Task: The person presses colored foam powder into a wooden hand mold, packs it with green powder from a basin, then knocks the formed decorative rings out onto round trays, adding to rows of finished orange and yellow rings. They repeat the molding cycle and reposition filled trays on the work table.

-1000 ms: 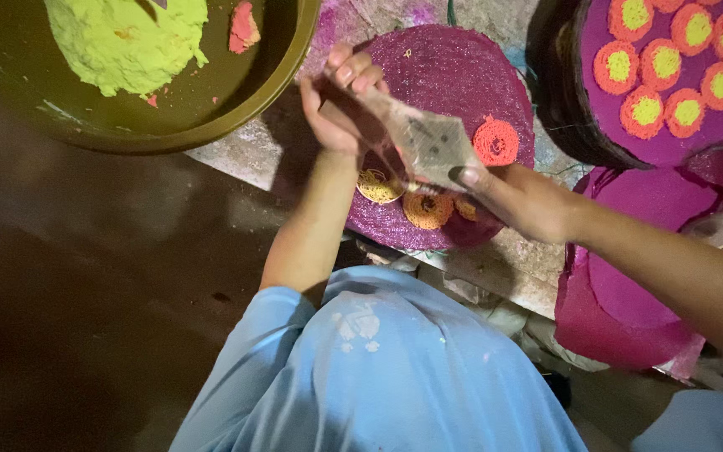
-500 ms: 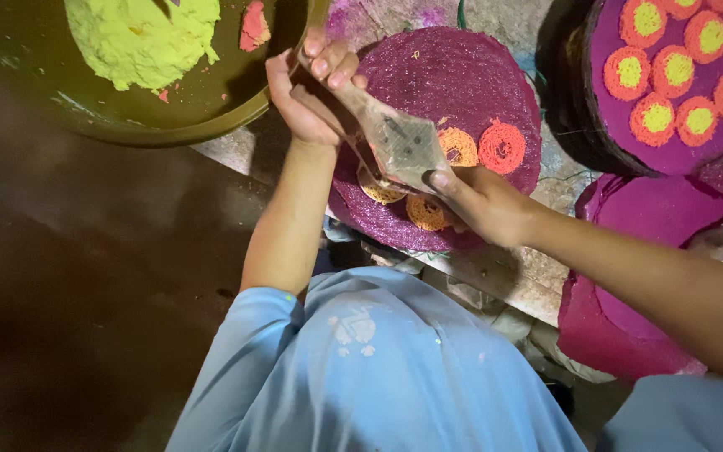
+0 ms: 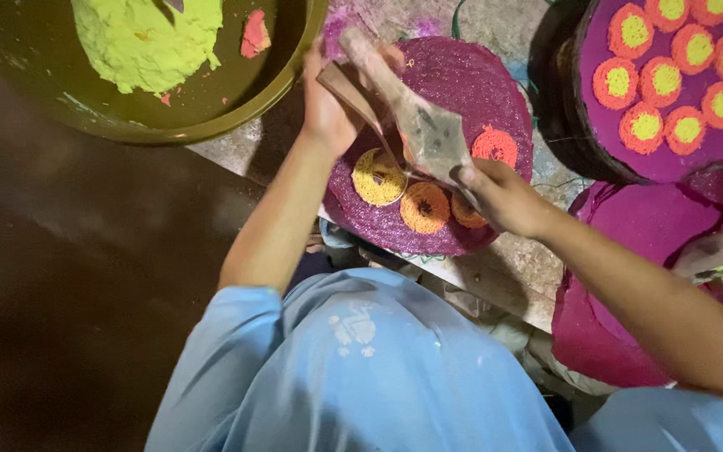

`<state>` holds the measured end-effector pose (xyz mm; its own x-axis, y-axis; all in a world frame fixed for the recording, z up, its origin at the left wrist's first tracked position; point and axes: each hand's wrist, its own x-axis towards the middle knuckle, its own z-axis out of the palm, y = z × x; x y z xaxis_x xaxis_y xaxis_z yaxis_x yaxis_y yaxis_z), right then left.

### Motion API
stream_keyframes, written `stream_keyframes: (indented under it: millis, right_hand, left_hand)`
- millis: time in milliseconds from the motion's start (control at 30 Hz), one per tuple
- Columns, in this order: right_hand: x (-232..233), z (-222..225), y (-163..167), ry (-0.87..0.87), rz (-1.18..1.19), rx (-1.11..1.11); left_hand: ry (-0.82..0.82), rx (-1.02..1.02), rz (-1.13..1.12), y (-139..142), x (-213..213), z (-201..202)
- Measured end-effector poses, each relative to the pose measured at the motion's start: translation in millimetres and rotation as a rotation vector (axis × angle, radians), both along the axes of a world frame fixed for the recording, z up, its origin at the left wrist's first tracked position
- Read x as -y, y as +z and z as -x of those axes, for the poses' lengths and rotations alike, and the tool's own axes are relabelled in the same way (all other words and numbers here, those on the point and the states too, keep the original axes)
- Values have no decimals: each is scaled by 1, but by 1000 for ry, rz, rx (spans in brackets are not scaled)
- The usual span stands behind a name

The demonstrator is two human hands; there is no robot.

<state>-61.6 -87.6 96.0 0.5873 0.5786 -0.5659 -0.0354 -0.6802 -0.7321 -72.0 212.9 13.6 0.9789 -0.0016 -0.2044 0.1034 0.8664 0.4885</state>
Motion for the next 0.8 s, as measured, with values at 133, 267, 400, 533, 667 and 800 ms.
stream_keyframes:
  millis: [133, 267, 400, 533, 667, 800]
  right_hand:
    - [16, -2, -21, 24, -237, 19]
    - [20, 1, -40, -41, -418, 26]
    - [28, 10, -49, -145, -496, 111]
    - [35, 29, -55, -249, -671, 164]
    - [44, 55, -68, -501, -826, 119]
    - [67, 78, -84, -633, -923, 73]
  left_hand:
    - [-419, -323, -642, -29, 13, 42]
    - [-155, -158, -995, -42, 15, 80]
    - [42, 48, -1717, -30, 18, 121]
    - [122, 143, -2067, -14, 43, 127]
    - [-85, 82, -2048, -3, 51, 122]
    - [23, 155, -2013, 4, 46, 125]
